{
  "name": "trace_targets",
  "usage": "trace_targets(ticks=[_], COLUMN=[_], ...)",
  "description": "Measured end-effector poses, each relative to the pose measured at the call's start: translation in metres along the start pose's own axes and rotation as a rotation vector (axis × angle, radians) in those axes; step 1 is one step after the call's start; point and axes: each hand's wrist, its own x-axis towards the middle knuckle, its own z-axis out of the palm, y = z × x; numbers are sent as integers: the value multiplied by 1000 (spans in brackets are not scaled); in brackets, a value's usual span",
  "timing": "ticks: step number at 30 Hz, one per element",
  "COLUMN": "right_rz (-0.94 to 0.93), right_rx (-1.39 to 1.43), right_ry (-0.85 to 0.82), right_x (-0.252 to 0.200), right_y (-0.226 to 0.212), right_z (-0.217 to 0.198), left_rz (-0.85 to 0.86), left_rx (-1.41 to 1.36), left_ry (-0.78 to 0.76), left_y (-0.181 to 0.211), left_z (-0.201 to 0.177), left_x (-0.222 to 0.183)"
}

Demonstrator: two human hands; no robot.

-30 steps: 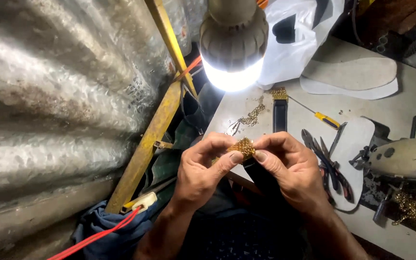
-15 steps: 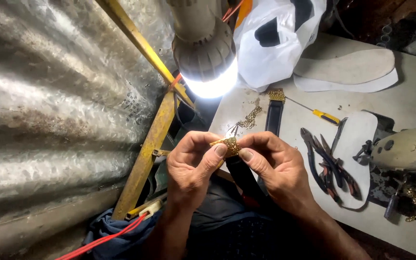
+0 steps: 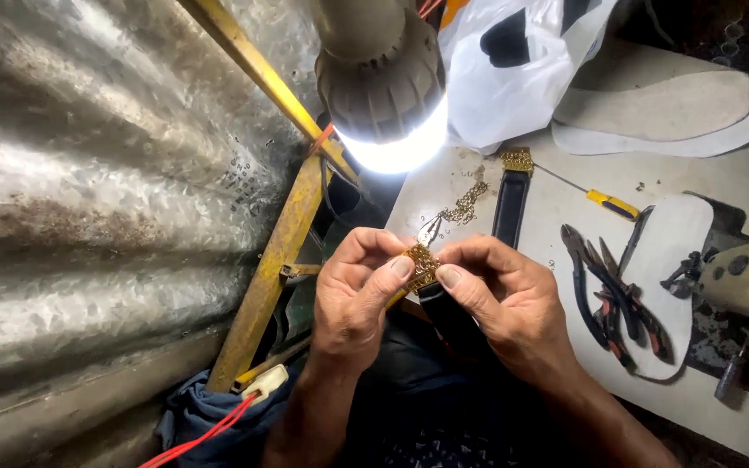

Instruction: Attaching decorative gold-colored metal links to a black leather belt using pliers at a workbench.

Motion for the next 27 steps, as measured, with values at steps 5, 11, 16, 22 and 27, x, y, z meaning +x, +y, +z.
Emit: trace_targets(ticks=[5,11,16,22,27], right_rz=[42,88,155,35,45], right_rx=[23,-25,-66,-109,-106], right_ry=[-27,81,86,89,85], right_x=[4,4,-10,-32,-51], right_y=[8,25,12,17,8], right_z=[4,13,-6,-25,-42], left_rz=[23,-7,76,-58,61], left_rx=[-15,301,506,825,756], left_ry=[7,65,132,214,213], left_y=[-3,-1,-31,-33,-43], left_z=[-11,-4,-6,19,39], left_x=[3,-4,-15,-28,-35])
